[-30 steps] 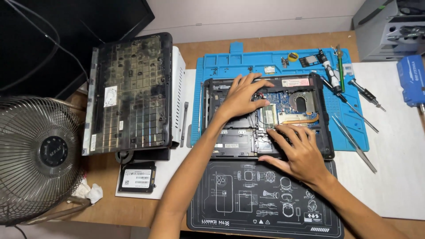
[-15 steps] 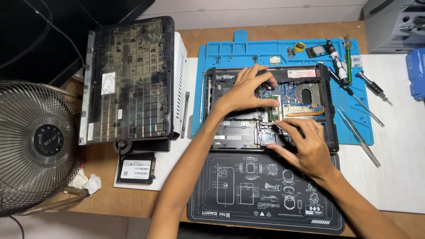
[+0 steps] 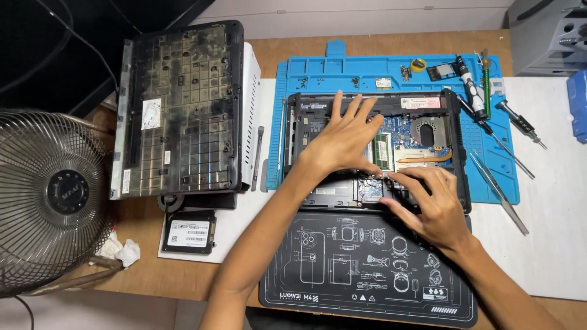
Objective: Extracting the motherboard from a laptop by unscrewing components and disconnecting internal cables.
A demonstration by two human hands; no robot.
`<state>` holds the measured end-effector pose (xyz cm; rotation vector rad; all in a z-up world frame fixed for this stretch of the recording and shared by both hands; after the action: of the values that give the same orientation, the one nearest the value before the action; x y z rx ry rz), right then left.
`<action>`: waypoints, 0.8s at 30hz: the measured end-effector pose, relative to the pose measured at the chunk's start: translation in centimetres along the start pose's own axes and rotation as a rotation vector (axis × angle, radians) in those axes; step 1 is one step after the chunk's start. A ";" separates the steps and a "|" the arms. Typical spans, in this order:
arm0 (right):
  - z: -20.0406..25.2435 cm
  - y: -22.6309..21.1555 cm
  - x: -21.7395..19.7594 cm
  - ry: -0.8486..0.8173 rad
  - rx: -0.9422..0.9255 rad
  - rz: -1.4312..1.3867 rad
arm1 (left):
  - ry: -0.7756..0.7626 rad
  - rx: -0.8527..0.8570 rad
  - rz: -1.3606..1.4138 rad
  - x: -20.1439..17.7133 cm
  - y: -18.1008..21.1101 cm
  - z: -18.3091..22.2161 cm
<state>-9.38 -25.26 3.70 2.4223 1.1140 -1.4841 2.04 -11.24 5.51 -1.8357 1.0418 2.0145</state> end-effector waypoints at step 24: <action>-0.5 -0.2 -1.3 0.092 0.006 -0.075 | 0.173 0.176 0.176 -1.9 1.9 -0.1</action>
<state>-9.45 -25.63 5.08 2.5024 1.2330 -1.4104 1.35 -12.16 7.91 -1.9087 1.4263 1.8095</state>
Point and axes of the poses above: each hand's wrist, its own z-axis away from the middle knuckle, its own x-axis out of the palm, y = z × x, the point moved 8 cm from there along -z, towards the middle knuckle, and after that the axes turned 1 degree about -z, right-handed, at the moved point
